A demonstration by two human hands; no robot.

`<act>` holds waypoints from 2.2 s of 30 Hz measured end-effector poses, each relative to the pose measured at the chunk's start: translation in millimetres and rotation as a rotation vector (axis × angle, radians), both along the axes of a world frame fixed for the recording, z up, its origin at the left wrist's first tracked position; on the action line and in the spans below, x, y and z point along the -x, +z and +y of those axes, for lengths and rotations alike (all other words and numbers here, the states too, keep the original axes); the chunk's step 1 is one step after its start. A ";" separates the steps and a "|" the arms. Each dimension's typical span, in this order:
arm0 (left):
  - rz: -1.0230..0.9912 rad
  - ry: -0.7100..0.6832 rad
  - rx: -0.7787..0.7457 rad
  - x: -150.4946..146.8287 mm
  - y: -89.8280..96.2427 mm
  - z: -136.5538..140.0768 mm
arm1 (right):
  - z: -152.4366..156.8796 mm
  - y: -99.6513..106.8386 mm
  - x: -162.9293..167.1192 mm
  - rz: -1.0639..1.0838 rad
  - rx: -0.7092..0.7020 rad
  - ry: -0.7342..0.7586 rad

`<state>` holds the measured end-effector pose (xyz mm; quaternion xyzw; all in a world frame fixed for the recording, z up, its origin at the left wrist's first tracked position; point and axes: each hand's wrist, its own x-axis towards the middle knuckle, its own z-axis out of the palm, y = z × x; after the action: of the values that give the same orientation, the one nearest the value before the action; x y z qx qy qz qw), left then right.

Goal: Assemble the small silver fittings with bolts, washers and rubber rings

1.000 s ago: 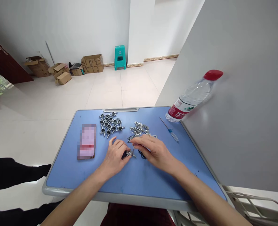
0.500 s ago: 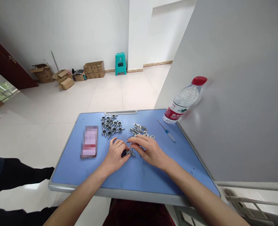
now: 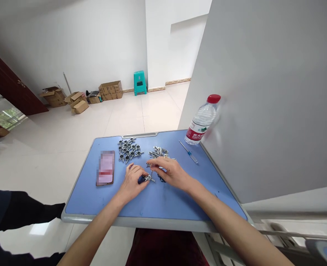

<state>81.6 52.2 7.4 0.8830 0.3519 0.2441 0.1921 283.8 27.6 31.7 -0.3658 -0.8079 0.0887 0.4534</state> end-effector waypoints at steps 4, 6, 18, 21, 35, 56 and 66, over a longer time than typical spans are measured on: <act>0.011 -0.026 -0.021 -1.3 -0.6 0.2 | -1.8 3.2 0.5 -0.028 -0.017 0.016; 0.015 -0.035 -0.034 -1.8 -1.0 0.5 | -2.7 4.2 1.8 -0.039 -0.019 0.025; 0.005 -0.032 -0.038 -2.7 -3.3 1.1 | -5.3 5.9 7.4 -0.027 0.021 -0.043; -0.002 -0.034 -0.023 -3.6 -2.7 0.9 | -5.9 4.9 8.1 -0.022 0.015 -0.064; -0.042 -0.085 0.132 -8.0 -7.7 4.6 | -3.3 7.0 7.1 0.008 0.038 0.002; -0.046 -0.067 0.096 -8.6 -13.9 4.9 | -5.2 9.8 12.2 -0.084 -0.008 0.124; -0.053 -0.089 0.040 -7.5 -17.0 4.6 | -5.3 6.3 17.3 -0.048 -0.027 0.072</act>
<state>89.0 56.8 -9.7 0.8870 0.3116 0.2517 0.2296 266.5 22.3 38.0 -0.3323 -0.8324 0.0853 0.4353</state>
